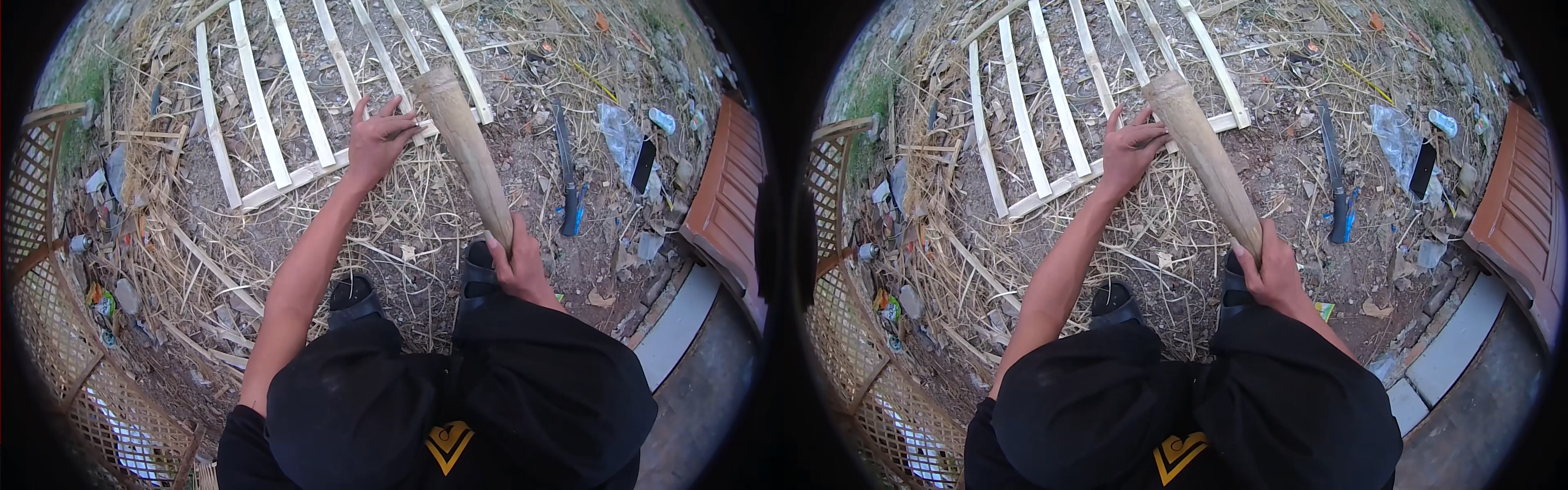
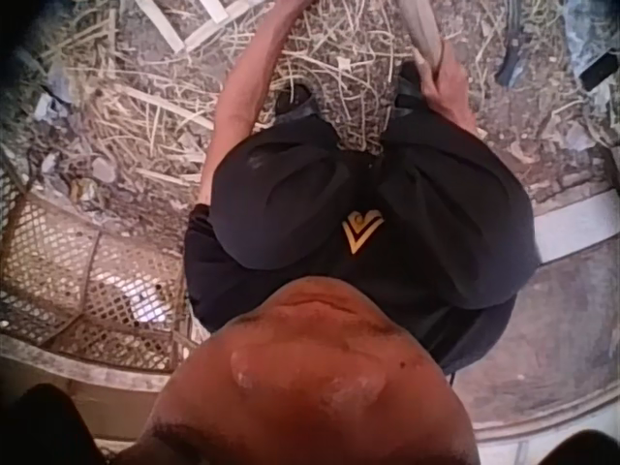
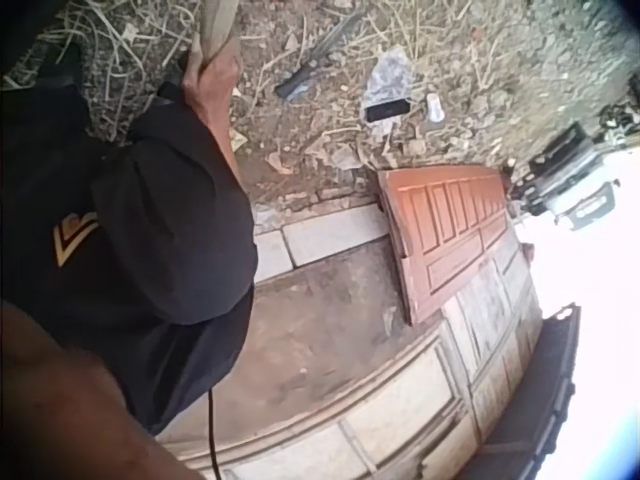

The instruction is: The person assembles a wood and bamboo frame by aligning short wood segments onto longer rails and securing them using small nails and a wood hammer. The person picks up individual wood pieces and nails, positioning them carefully before striking the nails with the tool to fix the structure together.

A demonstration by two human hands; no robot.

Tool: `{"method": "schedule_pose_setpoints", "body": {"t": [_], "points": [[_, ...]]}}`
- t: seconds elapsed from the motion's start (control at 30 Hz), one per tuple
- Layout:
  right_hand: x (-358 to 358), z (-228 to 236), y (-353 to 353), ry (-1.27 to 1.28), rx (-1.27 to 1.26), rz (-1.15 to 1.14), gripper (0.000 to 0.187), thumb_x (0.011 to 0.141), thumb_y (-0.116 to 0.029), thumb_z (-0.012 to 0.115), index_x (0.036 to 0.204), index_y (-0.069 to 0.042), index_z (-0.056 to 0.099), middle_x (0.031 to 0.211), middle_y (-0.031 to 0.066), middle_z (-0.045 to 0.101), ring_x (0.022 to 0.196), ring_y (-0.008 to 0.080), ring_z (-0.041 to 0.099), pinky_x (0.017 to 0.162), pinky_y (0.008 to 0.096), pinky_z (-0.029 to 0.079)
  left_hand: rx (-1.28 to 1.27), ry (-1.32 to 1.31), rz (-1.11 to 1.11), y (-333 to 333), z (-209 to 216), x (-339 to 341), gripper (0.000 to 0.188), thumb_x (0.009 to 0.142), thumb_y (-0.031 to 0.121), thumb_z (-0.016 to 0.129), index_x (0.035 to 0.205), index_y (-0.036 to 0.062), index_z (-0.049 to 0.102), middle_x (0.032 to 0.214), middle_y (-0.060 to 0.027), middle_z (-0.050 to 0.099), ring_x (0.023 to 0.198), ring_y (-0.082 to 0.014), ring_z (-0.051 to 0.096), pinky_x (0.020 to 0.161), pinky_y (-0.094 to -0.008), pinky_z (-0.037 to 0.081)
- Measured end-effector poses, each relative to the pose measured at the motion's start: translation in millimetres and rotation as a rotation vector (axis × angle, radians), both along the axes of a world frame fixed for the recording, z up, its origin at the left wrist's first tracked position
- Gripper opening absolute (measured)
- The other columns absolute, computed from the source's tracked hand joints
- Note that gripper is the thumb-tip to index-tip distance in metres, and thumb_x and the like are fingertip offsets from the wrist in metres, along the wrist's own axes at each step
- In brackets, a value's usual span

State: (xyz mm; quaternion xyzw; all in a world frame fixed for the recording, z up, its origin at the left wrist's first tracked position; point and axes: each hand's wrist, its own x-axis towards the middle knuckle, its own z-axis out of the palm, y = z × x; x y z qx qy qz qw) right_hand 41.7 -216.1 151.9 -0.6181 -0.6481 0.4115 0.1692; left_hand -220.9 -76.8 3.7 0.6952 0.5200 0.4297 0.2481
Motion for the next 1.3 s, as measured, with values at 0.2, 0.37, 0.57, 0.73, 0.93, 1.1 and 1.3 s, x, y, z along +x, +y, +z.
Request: {"method": "schedule_pose_setpoints", "body": {"t": [0.2, 0.37, 0.57, 0.73, 0.93, 1.1, 1.3], "points": [[9, -8, 7, -0.156, -0.113, 0.023, 0.039, 0.101, -0.029, 0.061, 0.118, 0.003, 0.047, 0.078, 0.0309, 0.065, 0.074, 0.0530, 0.066, 0.066, 0.0567, 0.050, -0.035, 0.047, -0.041, -1, 0, 1, 0.011, 0.083, 0.018, 0.083, 0.094, 0.0154, 0.082, 0.106, -0.0014, 0.079, 0.127, -0.0208, 0.065, 0.123, -0.0531, 0.021], [18, -17, -3, -0.120, -0.023, 0.021, 0.037, 0.102, -0.029, 0.061, 0.117, 0.002, 0.048, 0.077, 0.0300, 0.065, 0.072, 0.0517, 0.066, 0.062, 0.0549, 0.050, -0.044, 0.074, -0.021, 2, 1, 7, 0.011, 0.083, 0.018, 0.083, 0.094, 0.0160, 0.082, 0.106, -0.0008, 0.079, 0.127, -0.0227, 0.065, 0.123, -0.0531, 0.022], [6, 9, 9, -0.058, -0.074, -0.037, 0.037, 0.101, -0.027, 0.061, 0.120, 0.002, 0.049, 0.076, 0.0290, 0.065, 0.070, 0.0499, 0.067, 0.059, 0.0525, 0.050, -0.035, 0.050, -0.026, 0, 0, 2, 0.013, 0.085, 0.020, 0.082, 0.097, 0.0153, 0.082, 0.108, -0.0036, 0.079, 0.129, -0.0224, 0.064, 0.124, -0.0524, 0.019], [20, -12, 0, -0.050, 0.016, -0.012, 0.038, 0.101, -0.028, 0.063, 0.120, 0.002, 0.049, 0.076, 0.0285, 0.065, 0.068, 0.0490, 0.067, 0.059, 0.0518, 0.049, -0.044, 0.004, -0.043, 1, 0, 10, 0.009, 0.086, 0.019, 0.080, 0.093, 0.0154, 0.082, 0.106, -0.0006, 0.079, 0.127, -0.0240, 0.064, 0.124, -0.0541, 0.019], [9, 5, 4, -0.086, -0.132, -0.019, 0.038, 0.100, -0.026, 0.063, 0.120, 0.003, 0.048, 0.082, 0.0321, 0.065, 0.078, 0.0510, 0.067, 0.064, 0.0523, 0.050, -0.039, 0.009, -0.025, -2, 1, 6, 0.007, 0.084, 0.016, 0.080, 0.091, 0.0160, 0.082, 0.106, -0.0009, 0.079, 0.128, -0.0239, 0.064, 0.124, -0.0550, 0.020], [24, -30, -3, -0.235, 0.043, 0.078, 0.032, 0.102, -0.025, 0.061, 0.115, 0.001, 0.049, 0.072, 0.0276, 0.062, 0.070, 0.0483, 0.067, 0.060, 0.0504, 0.049, -0.048, 0.096, -0.031, 5, -1, 6, 0.008, 0.084, 0.016, 0.080, 0.092, 0.0179, 0.082, 0.105, -0.0008, 0.079, 0.128, -0.0226, 0.064, 0.124, -0.0552, 0.020], [20, -17, -2, -0.019, -0.053, -0.060, 0.030, 0.101, -0.024, 0.062, 0.112, 0.000, 0.050, 0.071, 0.0268, 0.062, 0.065, 0.0482, 0.065, 0.057, 0.0503, 0.047, -0.054, 0.014, -0.034, 1, 1, 7, 0.015, 0.083, 0.015, 0.082, 0.098, 0.0156, 0.082, 0.104, -0.0041, 0.079, 0.128, -0.0229, 0.064, 0.124, -0.0535, 0.020]]}}
